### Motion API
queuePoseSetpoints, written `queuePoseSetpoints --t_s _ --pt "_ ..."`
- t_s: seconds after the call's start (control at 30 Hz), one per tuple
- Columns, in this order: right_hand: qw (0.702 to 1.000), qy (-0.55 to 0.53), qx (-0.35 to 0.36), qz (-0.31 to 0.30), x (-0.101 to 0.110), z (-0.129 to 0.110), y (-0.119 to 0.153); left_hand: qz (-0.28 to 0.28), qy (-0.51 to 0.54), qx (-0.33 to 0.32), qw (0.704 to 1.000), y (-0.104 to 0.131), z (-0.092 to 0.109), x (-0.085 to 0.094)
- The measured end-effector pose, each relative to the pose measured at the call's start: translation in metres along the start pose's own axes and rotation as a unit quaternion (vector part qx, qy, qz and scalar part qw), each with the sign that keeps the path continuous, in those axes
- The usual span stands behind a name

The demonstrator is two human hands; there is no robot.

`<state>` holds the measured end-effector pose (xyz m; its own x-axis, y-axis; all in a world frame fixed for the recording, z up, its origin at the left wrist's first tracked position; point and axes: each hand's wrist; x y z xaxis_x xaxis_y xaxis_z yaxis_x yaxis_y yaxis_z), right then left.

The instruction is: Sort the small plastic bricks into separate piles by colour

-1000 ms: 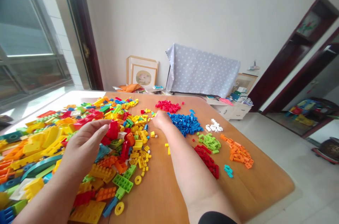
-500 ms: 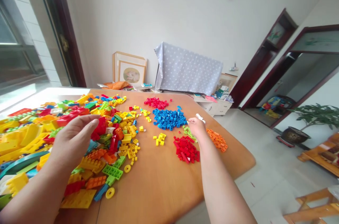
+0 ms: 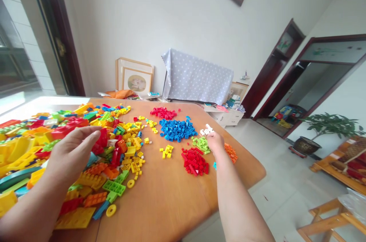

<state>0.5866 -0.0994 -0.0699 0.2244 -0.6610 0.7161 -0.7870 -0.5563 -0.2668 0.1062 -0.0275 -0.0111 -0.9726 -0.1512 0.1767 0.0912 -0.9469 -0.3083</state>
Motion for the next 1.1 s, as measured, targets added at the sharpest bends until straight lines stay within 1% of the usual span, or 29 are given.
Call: queuePoseSetpoints --t_s 0.07,0.13,0.2,0.3,0.4,0.47,0.53,0.6,0.67,0.77,0.87,1.0,1.1 --pt "0.999 -0.027 -0.017 0.003 0.001 -0.004 -0.001 0.001 0.0 0.001 1.0 -0.001 -0.001 0.0" --pt "0.998 -0.064 -0.02 0.003 -0.001 -0.014 0.0 0.003 0.003 0.002 1.0 -0.002 -0.002 0.0" --pt "0.995 -0.101 -0.008 -0.004 -0.007 -0.031 0.002 0.006 0.008 0.004 1.0 -0.003 -0.004 0.0" --pt "0.987 -0.15 0.033 -0.041 -0.025 -0.068 0.011 0.006 0.022 0.005 1.0 -0.004 -0.006 0.001" --pt "0.971 -0.182 0.093 -0.122 -0.055 -0.111 0.027 0.003 0.044 0.006 0.999 -0.004 -0.006 0.001" --pt "0.956 -0.169 0.137 -0.197 -0.081 -0.137 0.038 0.002 0.054 0.009 0.998 -0.003 -0.005 0.002" --pt "0.944 -0.135 0.172 -0.247 -0.107 -0.161 0.047 0.002 0.063 0.014 0.998 -0.003 -0.003 0.002" --pt "0.938 -0.118 0.187 -0.268 -0.133 -0.18 0.052 0.0 0.072 0.022 0.997 -0.003 -0.002 0.002" --pt "0.936 -0.104 0.195 -0.274 -0.154 -0.196 0.051 0.0 0.084 0.03 0.996 -0.003 -0.001 0.003" --pt "0.937 -0.07 0.204 -0.276 -0.178 -0.213 0.044 -0.005 0.106 0.037 0.994 -0.005 -0.003 0.004" --pt "0.94 -0.036 0.205 -0.269 -0.192 -0.221 0.034 -0.011 0.128 0.042 0.991 -0.006 -0.007 0.004" --pt "0.952 0.009 0.203 -0.228 -0.198 -0.221 0.023 -0.016 0.146 0.045 0.988 -0.007 -0.011 0.003" --pt "0.95 0.055 0.218 -0.217 -0.199 -0.218 0.02 -0.014 0.142 0.047 0.989 -0.006 -0.009 0.002"
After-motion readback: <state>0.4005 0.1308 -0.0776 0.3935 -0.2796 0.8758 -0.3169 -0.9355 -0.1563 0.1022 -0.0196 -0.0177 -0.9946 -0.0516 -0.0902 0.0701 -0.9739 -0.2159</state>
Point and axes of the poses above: each hand's wrist, its own y-axis away from the middle knuckle, its own x-axis out of the back of the hand, z = x × y, and after that the axes turned 8 degrees about y, right-handed
